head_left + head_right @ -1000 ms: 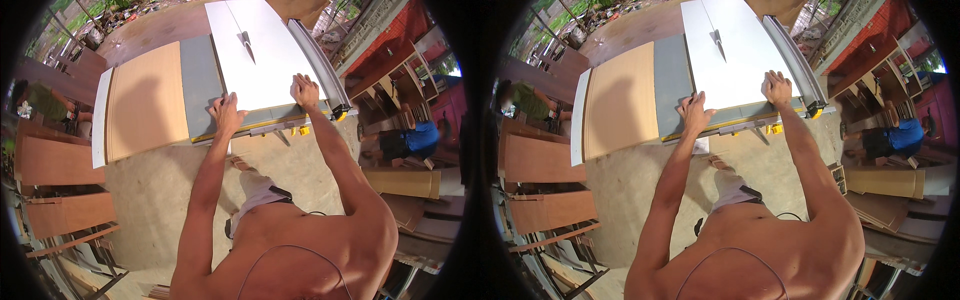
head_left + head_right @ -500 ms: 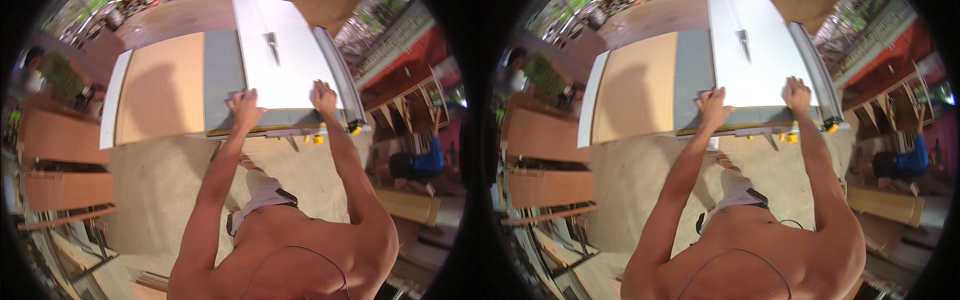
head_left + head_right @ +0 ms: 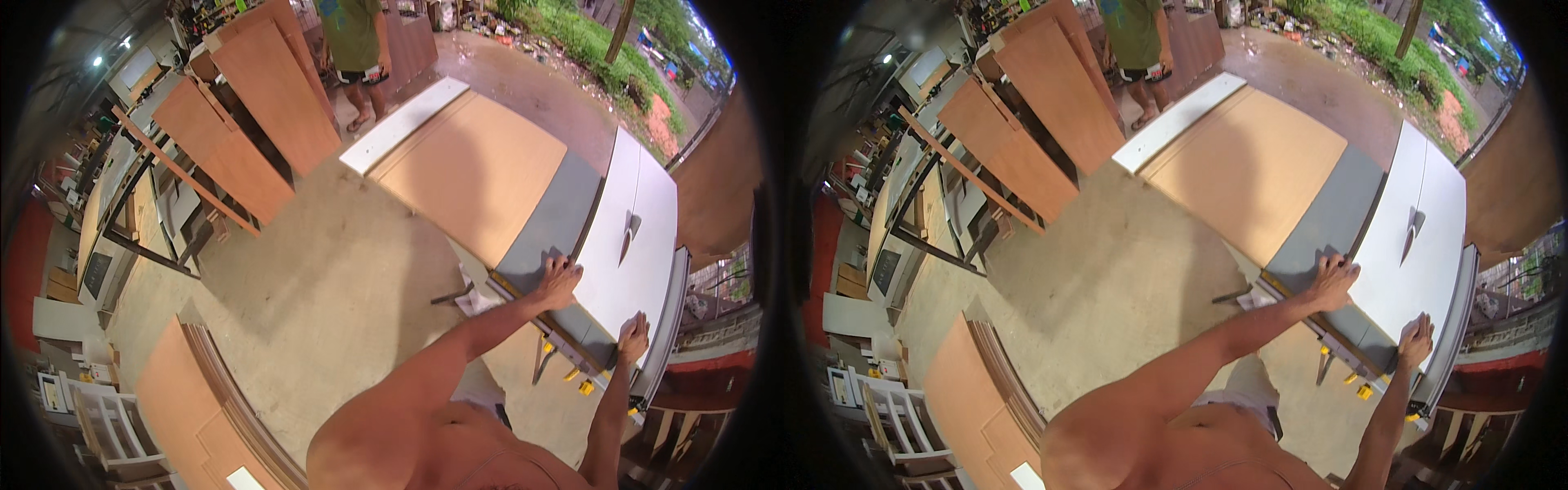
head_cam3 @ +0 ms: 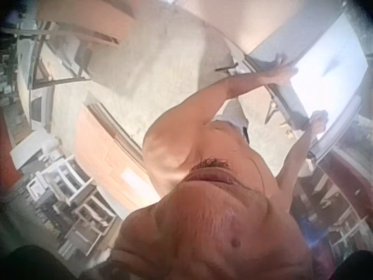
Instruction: The person picks up a white board and places it on a table saw. The person then guides the board through the spinning blade to cut it.
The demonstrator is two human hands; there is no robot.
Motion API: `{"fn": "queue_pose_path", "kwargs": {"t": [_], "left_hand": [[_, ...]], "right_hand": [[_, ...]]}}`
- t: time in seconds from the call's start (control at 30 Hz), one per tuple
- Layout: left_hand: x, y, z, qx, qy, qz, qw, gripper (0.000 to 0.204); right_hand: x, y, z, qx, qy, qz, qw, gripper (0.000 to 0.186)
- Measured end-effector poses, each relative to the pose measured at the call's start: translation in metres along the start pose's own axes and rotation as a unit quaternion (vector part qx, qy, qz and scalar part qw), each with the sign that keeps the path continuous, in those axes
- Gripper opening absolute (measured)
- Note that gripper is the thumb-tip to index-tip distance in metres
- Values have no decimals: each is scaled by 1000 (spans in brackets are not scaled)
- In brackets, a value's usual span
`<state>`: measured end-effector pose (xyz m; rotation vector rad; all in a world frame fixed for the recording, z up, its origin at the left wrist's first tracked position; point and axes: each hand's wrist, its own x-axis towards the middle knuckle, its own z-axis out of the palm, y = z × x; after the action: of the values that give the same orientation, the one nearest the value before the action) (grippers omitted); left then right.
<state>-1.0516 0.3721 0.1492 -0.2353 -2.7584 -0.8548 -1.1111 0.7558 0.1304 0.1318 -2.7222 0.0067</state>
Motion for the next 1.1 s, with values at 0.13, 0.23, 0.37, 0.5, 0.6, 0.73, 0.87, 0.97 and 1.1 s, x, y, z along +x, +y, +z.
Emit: {"fn": "queue_pose_path", "kwargs": {"t": [0.13, 0.23, 0.37, 0.5, 0.6, 0.73, 0.87, 0.97, 1.1], "left_hand": [[9, 4, -3, -1, -24, -5, 1000, 86], [10, 5, -2, 0, -16, -1, 1000, 86], [11, 4, -6, 1, -16, 5, 1000, 85], [14, 2, -12, -5, -34, -8, 999, 86], [15, 7, -9, 1, -21, 1, 1000, 86], [26, 12, -12, 6, -36, -10, 999, 78], [27, 7, -21, -21, -59, -24, 998, 77], [30, 8, -26, -6, -61, -17, 998, 77], [32, 5, -22, 7, -67, -14, 998, 81]], "right_hand": [[8, 1, 2, 8, 1, 22, 1000, 51], [4, 4, 1, 9, 1, 30, 1000, 51], [8, -4, -3, 8, -8, 40, 999, 51], [12, -9, -4, 2, -17, 50, 999, 52], [9, -5, -2, 9, -17, 55, 998, 51], [14, 9, 2, 86, 47, 25, 995, 48], [22, -1, 1, 112, 65, -18, 991, 45], [26, -10, -6, 36, 45, 25, 998, 49], [27, -23, -14, 38, 10, 65, 997, 50]]}}
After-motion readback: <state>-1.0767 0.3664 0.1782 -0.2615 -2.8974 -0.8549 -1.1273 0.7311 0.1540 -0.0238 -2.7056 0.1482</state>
